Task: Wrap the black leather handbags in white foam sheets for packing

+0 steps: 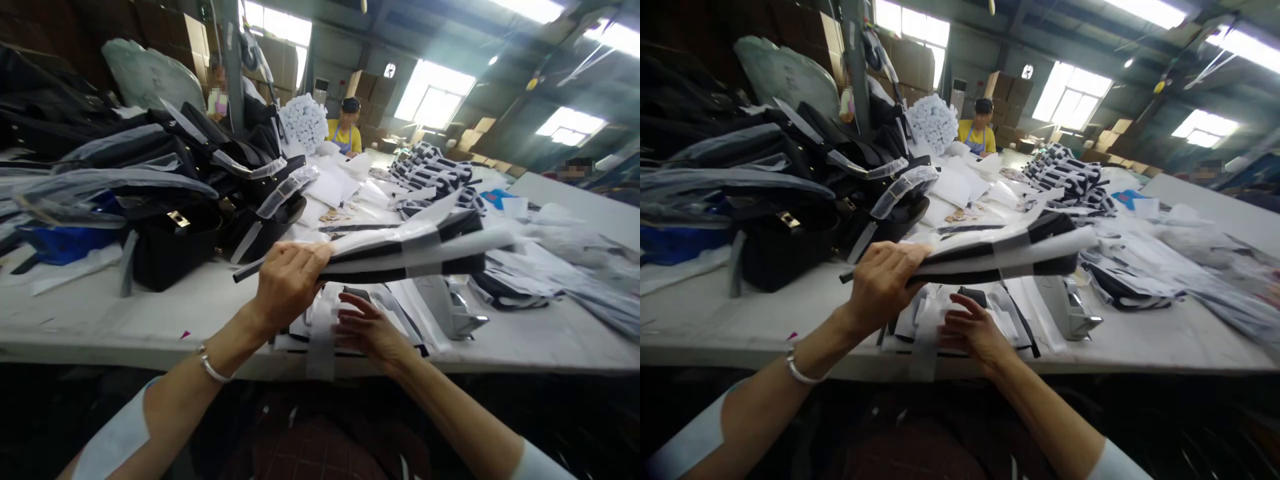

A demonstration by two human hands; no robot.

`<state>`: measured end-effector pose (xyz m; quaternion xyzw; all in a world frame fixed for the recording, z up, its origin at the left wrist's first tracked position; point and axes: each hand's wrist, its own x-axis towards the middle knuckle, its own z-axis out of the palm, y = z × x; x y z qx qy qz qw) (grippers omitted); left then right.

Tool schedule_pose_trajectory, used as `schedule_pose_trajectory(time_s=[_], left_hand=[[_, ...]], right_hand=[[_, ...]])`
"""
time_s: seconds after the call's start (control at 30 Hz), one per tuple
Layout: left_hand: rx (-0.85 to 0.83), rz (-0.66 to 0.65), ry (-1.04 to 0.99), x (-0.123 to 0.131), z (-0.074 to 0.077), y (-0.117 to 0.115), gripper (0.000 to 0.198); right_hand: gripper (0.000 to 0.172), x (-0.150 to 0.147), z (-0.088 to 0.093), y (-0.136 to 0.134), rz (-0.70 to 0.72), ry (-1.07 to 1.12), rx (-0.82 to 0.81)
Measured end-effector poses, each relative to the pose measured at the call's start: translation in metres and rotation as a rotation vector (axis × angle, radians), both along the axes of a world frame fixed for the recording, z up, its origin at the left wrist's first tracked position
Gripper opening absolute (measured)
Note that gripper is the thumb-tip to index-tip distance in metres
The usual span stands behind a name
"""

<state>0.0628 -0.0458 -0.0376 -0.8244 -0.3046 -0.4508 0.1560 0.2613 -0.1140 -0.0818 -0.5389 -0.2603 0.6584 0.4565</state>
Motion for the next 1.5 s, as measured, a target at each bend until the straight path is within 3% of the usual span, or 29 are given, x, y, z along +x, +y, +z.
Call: schedule_pose_trajectory(time_s=[0.1, 0.2, 0.27, 0.33, 0.4, 0.5, 0.57, 0.67, 0.73, 0.83, 0.87, 0.97, 1.07, 1.17, 1.23, 1.4, 1.5], left_hand=[[0.022, -0.071, 0.091, 0.010, -0.028, -0.007, 0.033], [0.023, -0.120, 0.178, 0.010, -0.056, -0.016, 0.031], [0.020, -0.124, 0.192, 0.005, -0.070, -0.021, 0.032], [0.014, -0.116, 0.180, 0.000, -0.078, -0.026, 0.033], [0.014, -0.119, 0.191, -0.004, -0.081, -0.029, 0.032], [0.038, -0.136, 0.211, -0.007, -0.083, -0.031, 0.032], [0.044, -0.144, 0.212, -0.007, -0.084, -0.031, 0.031], [0.043, -0.153, 0.185, -0.006, -0.086, -0.030, 0.031], [0.046, -0.161, 0.146, -0.007, -0.088, -0.031, 0.033], [0.031, -0.172, 0.098, -0.007, -0.093, -0.032, 0.036], [0.025, -0.176, 0.080, -0.007, -0.095, -0.033, 0.037], [0.020, -0.181, 0.026, -0.008, -0.101, -0.033, 0.039], [0.036, -0.170, 0.014, -0.009, -0.106, -0.030, 0.037], [0.078, -0.159, -0.009, -0.008, -0.110, -0.027, 0.036], [0.095, -0.144, -0.050, -0.006, -0.113, -0.025, 0.034], [0.105, -0.081, -0.124, -0.001, -0.119, -0.022, 0.022], [0.106, -0.083, -0.111, -0.002, -0.121, -0.022, 0.020]], right_hand=[[0.046, -0.007, -0.004, -0.019, -0.050, 0.029, 0.017], [0.042, -0.005, -0.014, -0.033, -0.047, 0.044, 0.013], [0.042, 0.002, -0.018, -0.041, 0.022, 0.023, -0.017], [0.040, 0.013, -0.015, -0.050, 0.182, 0.011, -0.036], [0.038, 0.026, 0.002, -0.057, 0.450, 0.038, -0.065], [0.042, 0.042, 0.044, -0.057, 0.827, 0.031, -0.086], [0.042, 0.048, 0.073, -0.041, 0.818, -0.108, -0.001], [0.035, 0.056, 0.095, 0.012, 0.596, -0.509, 0.221], [0.028, 0.061, 0.091, 0.060, 0.510, -0.780, 0.296], [0.010, 0.066, 0.064, 0.129, 0.559, -1.216, 0.309], [0.014, 0.065, 0.053, 0.148, 0.631, -1.336, 0.355], [0.050, 0.054, 0.018, 0.187, 0.981, -1.492, 0.555], [0.074, 0.038, -0.010, 0.206, 1.278, -1.468, 0.673], [0.071, 0.029, -0.024, 0.214, 1.334, -1.499, 0.644], [0.061, 0.028, -0.026, 0.216, 1.335, -1.563, 0.537], [0.009, 0.039, -0.019, 0.217, 1.398, -1.652, 0.410], [0.008, 0.058, -0.012, 0.220, 1.236, -1.724, 0.470]])
